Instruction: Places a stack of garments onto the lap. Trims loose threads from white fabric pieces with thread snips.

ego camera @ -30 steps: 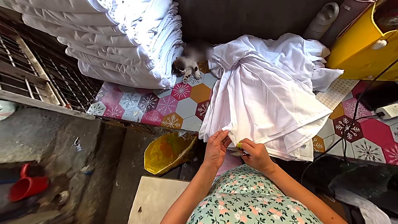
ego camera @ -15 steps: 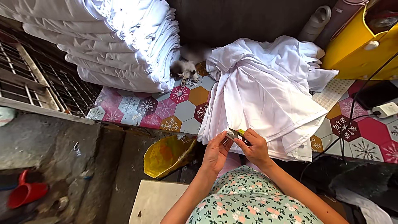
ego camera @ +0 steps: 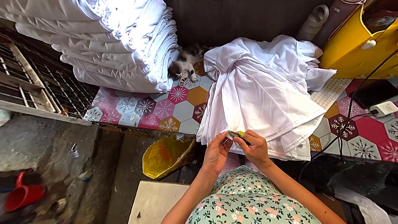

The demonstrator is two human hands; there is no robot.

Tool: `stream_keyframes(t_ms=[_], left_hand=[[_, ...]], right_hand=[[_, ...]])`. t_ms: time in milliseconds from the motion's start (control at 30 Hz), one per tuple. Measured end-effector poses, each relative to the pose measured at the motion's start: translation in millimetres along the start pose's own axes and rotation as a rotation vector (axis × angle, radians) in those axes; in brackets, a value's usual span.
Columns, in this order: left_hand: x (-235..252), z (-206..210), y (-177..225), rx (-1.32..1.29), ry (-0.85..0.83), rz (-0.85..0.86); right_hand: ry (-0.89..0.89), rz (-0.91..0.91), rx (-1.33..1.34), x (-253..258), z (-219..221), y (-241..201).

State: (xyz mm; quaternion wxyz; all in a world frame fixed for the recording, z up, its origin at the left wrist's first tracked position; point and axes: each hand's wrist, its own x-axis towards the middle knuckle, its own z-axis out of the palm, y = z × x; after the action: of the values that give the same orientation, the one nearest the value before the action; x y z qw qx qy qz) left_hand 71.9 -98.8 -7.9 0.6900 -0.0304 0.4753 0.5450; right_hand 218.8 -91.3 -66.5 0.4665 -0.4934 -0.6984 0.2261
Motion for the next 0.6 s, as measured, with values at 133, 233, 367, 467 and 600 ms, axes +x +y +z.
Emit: stream_keyframes(t_ms=[133,233,367,467,600], left_hand=[[-1,1,-2,0.009,-0.01,0.031],[-2,0,-5,0.037,-0.035,0.088],[-3,-1,-9,0.071,-0.061,0.144],[-3,-1,-10,0.092,-0.055,0.17],[-3,0,-11,0.107,-0.042,0.19]], right_hand=[[0.008,-0.011,0.005,-1,-1,-1],[0.011,-0.017,0.016,0,-1,-2],[0.021,-0.021,0.031,1,-2,-3],[0.013,-0.016,0.027,1,-3,-2],[0.011,-0.009,0.014,-1,-3,0]])
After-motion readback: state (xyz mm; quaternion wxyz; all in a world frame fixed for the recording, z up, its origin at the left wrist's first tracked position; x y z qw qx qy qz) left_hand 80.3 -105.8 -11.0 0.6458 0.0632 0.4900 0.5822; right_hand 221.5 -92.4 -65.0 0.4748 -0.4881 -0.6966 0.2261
